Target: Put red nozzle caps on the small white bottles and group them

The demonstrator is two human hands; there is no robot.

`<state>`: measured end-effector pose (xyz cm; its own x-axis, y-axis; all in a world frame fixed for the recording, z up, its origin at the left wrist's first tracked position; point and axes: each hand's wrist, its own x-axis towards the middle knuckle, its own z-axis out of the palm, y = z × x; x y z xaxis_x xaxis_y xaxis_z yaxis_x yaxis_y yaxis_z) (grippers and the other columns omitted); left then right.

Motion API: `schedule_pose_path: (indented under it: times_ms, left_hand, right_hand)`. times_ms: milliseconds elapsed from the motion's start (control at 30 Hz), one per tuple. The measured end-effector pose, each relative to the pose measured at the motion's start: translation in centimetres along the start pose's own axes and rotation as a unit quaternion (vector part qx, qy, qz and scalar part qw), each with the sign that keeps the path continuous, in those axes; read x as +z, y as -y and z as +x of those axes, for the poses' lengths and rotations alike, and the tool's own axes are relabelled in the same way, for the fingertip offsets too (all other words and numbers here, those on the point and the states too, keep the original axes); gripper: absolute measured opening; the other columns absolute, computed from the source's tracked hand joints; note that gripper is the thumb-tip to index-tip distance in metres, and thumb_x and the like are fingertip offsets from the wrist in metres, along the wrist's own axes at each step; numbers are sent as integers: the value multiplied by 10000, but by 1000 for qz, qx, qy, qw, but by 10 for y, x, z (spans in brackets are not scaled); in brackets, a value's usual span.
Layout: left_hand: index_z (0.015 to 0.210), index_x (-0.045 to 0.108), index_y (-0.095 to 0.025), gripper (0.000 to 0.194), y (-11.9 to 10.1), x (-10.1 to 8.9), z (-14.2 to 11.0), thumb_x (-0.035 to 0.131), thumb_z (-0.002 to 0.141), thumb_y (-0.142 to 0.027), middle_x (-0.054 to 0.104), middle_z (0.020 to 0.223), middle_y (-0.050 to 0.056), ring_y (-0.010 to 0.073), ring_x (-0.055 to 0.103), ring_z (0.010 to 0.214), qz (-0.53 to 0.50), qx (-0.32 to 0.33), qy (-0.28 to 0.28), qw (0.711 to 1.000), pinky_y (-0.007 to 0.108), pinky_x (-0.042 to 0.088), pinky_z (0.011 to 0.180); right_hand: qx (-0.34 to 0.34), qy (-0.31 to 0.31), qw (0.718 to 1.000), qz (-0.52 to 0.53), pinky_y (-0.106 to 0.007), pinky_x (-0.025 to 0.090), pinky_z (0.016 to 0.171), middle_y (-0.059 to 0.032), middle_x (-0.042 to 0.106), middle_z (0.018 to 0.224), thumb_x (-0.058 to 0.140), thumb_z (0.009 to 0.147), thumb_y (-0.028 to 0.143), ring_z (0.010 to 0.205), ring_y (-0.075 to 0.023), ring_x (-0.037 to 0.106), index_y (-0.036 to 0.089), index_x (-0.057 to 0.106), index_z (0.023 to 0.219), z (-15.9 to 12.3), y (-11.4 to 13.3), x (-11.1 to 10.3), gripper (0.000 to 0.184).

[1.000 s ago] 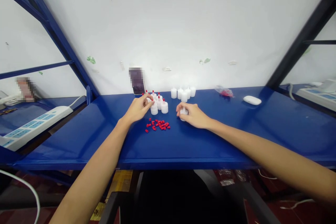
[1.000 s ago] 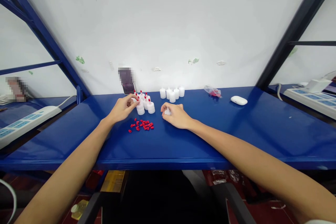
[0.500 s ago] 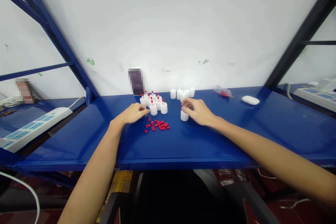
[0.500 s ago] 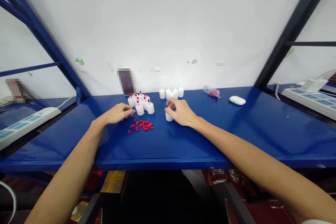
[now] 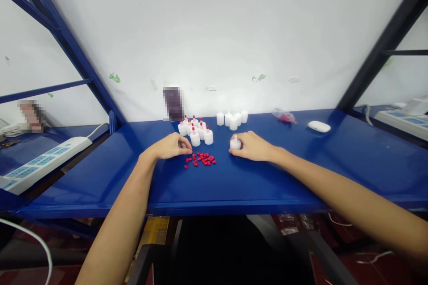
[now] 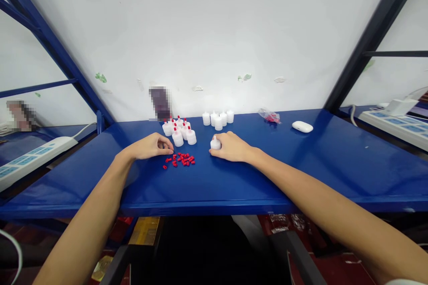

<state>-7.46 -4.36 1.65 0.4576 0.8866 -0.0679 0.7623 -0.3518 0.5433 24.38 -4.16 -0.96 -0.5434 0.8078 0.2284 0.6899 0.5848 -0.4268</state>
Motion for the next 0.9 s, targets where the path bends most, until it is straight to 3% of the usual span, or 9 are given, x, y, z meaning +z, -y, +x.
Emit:
schedule_pose_path:
  times_ms: [167, 300, 367, 467, 567, 667, 800, 900]
  left_hand:
    - [793, 774, -165, 220, -6, 1, -1, 700, 744, -366, 718, 667, 42, 152, 616, 591, 12, 7, -17, 1000, 227, 441, 534]
    - [806, 753, -157, 170, -15, 2, -3, 707, 722, -298, 718, 686, 29, 147, 638, 608, -12, 11, -45, 999, 221, 468, 550]
    - [820, 736, -148, 170, -21, 3, -5, 714, 724, -287, 715, 701, 28, 143, 643, 615, -55, 30, -85, 994, 222, 485, 563]
    - [888, 727, -135, 221, -35, 9, -6, 739, 726, -285, 733, 802, 53, 154, 673, 681, -151, 87, -176, 969, 251, 543, 654]
    - [1043, 727, -137, 346, -55, 21, 0, 757, 731, -287, 738, 903, 77, 173, 692, 769, -239, 146, -217, 935, 288, 579, 737]
    - [1031, 743, -145, 303, -79, 39, 13, 742, 761, -282, 729, 904, 73, 168, 681, 816, -279, 183, -237, 912, 269, 573, 737]
    - [894, 762, -141, 168, -107, 60, 34, 689, 801, -260, 721, 923, 77, 166, 677, 866, -306, 219, -251, 892, 251, 564, 739]
    - [842, 754, -138, 142, -118, 69, 44, 687, 799, -256, 714, 877, 70, 154, 679, 770, -318, 225, -257, 884, 237, 557, 644]
  right_hand:
    - [-82, -19, 996, 36, -351, 426, 849, -88, 655, 998, 637, 811, 308, 934, -234, 603, 178, 651, 927, 4, -5, 8, 174]
    - [-104, 2, 990, 94, -289, 410, 724, -32, 635, 892, 540, 816, 157, 761, -161, 553, 182, 582, 984, 3, -2, 10, 175]
    - [-102, -8, 987, 123, -267, 381, 664, 2, 589, 806, 504, 797, 118, 676, -134, 492, 185, 550, 943, 2, 1, 11, 167]
    - [-95, -36, 981, 168, -252, 350, 621, 24, 536, 755, 489, 755, 110, 644, -122, 441, 190, 525, 857, 1, 7, 11, 134]
    - [-82, -44, 969, 227, -247, 323, 578, 36, 500, 671, 498, 700, 129, 603, -115, 416, 186, 523, 758, 1, 14, 13, 85]
    - [-77, -22, 939, 335, -251, 317, 534, 33, 473, 565, 499, 681, 190, 541, -116, 424, 185, 497, 636, 2, 19, 16, 45]
    - [-69, -2, 871, 486, -271, 343, 486, -1, 510, 510, 445, 805, 382, 450, -124, 465, 177, 529, 573, 5, 19, 21, 321]
    - [-42, -24, 837, 544, -283, 351, 458, -22, 521, 480, 386, 831, 513, 398, -128, 463, 178, 538, 535, 8, 17, 22, 472]
